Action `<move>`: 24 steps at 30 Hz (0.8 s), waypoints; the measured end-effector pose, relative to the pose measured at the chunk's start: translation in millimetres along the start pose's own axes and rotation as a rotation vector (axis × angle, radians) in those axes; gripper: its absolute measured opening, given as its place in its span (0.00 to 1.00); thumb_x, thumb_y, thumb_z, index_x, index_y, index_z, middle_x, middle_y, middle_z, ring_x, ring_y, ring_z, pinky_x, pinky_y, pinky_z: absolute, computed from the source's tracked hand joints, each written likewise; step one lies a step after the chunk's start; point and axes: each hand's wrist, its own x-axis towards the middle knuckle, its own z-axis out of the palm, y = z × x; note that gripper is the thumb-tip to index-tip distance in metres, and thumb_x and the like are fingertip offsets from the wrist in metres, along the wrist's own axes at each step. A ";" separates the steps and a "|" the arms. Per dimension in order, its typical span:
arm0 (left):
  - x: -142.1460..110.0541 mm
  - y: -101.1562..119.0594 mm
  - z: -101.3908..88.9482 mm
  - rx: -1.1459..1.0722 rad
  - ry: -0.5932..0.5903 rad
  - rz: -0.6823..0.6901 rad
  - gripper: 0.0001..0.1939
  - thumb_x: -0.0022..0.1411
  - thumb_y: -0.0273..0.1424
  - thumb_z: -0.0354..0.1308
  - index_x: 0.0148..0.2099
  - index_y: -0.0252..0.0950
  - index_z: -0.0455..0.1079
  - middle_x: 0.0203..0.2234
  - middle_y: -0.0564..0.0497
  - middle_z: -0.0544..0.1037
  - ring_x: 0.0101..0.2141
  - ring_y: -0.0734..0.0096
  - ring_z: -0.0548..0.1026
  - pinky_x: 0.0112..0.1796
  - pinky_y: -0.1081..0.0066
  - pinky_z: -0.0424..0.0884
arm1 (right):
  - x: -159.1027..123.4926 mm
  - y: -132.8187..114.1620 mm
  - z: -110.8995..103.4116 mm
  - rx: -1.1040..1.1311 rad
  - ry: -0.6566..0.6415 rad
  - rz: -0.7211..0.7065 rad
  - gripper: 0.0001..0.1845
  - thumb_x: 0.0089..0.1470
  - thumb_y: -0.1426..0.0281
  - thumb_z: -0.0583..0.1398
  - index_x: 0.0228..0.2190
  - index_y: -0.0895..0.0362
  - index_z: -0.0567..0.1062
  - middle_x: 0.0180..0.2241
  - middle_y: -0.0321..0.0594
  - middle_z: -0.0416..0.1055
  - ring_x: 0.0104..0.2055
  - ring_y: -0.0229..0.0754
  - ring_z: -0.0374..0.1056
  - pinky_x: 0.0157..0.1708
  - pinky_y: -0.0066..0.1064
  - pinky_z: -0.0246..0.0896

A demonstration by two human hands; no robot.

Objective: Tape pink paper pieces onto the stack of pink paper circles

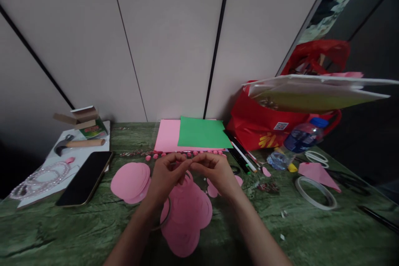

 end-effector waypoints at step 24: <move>0.1 1.1 -0.9 -0.021 -0.035 -0.017 0.12 0.49 0.37 0.60 0.25 0.33 0.67 0.08 0.59 0.65 0.10 0.81 0.61 0.13 0.81 0.54 | -0.5 -8.6 -4.6 -0.021 -0.031 0.009 0.10 0.38 0.65 0.66 0.25 0.57 0.78 0.24 0.37 0.75 0.25 0.37 0.71 0.30 0.30 0.67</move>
